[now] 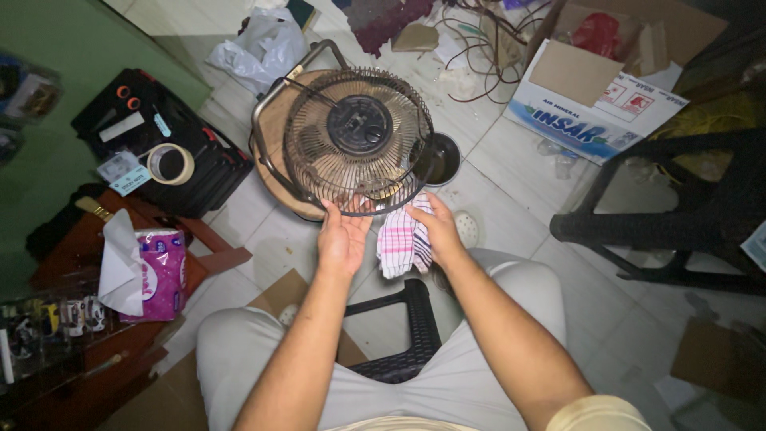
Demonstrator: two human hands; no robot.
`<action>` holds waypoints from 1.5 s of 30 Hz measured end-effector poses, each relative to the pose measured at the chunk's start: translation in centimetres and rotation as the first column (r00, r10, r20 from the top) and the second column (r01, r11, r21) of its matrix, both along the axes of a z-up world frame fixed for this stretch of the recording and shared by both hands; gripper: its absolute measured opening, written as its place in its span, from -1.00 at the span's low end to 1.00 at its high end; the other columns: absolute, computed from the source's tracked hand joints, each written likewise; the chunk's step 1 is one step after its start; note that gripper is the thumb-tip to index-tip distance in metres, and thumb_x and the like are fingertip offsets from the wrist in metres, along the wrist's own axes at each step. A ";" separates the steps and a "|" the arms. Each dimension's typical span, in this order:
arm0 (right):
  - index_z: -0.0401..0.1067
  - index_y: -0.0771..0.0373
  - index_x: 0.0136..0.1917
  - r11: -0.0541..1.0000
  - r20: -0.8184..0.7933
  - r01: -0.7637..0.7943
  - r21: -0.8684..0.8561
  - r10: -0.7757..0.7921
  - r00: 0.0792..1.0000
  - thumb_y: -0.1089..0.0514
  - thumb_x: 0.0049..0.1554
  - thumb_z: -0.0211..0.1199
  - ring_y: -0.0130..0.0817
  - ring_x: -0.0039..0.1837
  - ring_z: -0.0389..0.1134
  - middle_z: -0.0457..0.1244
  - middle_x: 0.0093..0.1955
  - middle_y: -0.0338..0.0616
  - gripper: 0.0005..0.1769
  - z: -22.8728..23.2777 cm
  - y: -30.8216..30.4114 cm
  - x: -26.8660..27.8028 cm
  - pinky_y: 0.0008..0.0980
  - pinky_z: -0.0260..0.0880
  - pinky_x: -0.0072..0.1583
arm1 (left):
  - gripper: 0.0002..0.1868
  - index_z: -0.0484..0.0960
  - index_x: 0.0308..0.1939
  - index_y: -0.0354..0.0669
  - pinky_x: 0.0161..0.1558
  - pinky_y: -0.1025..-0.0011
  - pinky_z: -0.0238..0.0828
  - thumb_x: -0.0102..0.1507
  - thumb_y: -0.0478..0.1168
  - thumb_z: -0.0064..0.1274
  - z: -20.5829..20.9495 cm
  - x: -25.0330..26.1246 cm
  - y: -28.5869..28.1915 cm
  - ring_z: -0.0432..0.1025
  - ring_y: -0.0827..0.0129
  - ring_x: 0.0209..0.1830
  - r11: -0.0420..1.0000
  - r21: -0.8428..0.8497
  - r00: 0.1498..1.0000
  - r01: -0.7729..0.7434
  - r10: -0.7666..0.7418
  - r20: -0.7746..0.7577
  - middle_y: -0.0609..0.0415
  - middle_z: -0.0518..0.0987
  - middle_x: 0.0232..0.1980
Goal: The person wipes the blades and cage of a disassembled electric fan using a cloth. They rotate the fan head to access different areas and repeatedly wipe the blades and the metal cage.
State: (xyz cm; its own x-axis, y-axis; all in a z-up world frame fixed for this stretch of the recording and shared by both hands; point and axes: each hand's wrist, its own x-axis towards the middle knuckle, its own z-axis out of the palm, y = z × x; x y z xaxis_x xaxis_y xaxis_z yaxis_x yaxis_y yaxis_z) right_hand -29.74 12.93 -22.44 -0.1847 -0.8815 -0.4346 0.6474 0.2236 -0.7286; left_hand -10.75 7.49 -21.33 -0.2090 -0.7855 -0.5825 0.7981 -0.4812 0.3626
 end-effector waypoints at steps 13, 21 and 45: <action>0.40 0.34 0.35 0.947 0.146 -0.319 0.042 0.310 0.939 0.34 0.12 0.25 -0.36 0.09 0.47 0.40 0.14 -0.08 -0.50 -1.7 -0.2 -1.5 -0.34 0.47 0.18 | -0.34 0.24 0.40 -0.27 0.49 0.03 0.15 0.42 0.17 -0.37 -0.2 0.3 -0.2 0.31 0.08 0.40 0.997 0.006 0.996 0.078 -0.078 0.046 -0.09 0.38 0.39; 0.40 0.36 0.30 0.936 0.163 -0.350 0.027 0.341 0.926 0.34 0.15 0.27 -0.33 0.10 0.47 0.40 0.13 -0.05 -0.57 -3.5 -0.7 -0.5 -0.31 0.48 0.19 | -0.35 0.26 0.37 -0.34 0.49 0.06 0.20 0.45 0.14 -0.40 0.5 0.4 0.2 0.33 0.06 0.39 0.995 -0.045 0.996 0.089 -0.088 0.033 -0.17 0.41 0.35; 0.35 0.31 0.15 0.987 -0.351 -0.001 -0.158 -0.055 0.935 0.44 0.15 0.30 -0.47 0.13 0.37 0.36 0.08 -0.17 -0.69 -6.1 -1.9 -1.0 -0.45 0.39 0.19 | -0.35 0.29 0.37 -0.31 0.47 0.11 0.26 0.46 0.18 -0.34 -0.1 0.1 0.5 0.39 0.17 0.29 0.999 -0.009 0.998 0.049 -0.048 0.048 -0.09 0.45 0.28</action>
State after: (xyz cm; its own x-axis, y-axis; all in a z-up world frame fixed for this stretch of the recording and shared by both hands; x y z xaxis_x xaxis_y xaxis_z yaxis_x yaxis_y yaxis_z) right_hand -30.69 11.05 -28.52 -0.3263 -0.9245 -0.1969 0.3462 0.0770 -0.9350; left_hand -10.69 7.98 -21.43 -0.2190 -0.7809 -0.5850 0.7554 -0.5151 0.4049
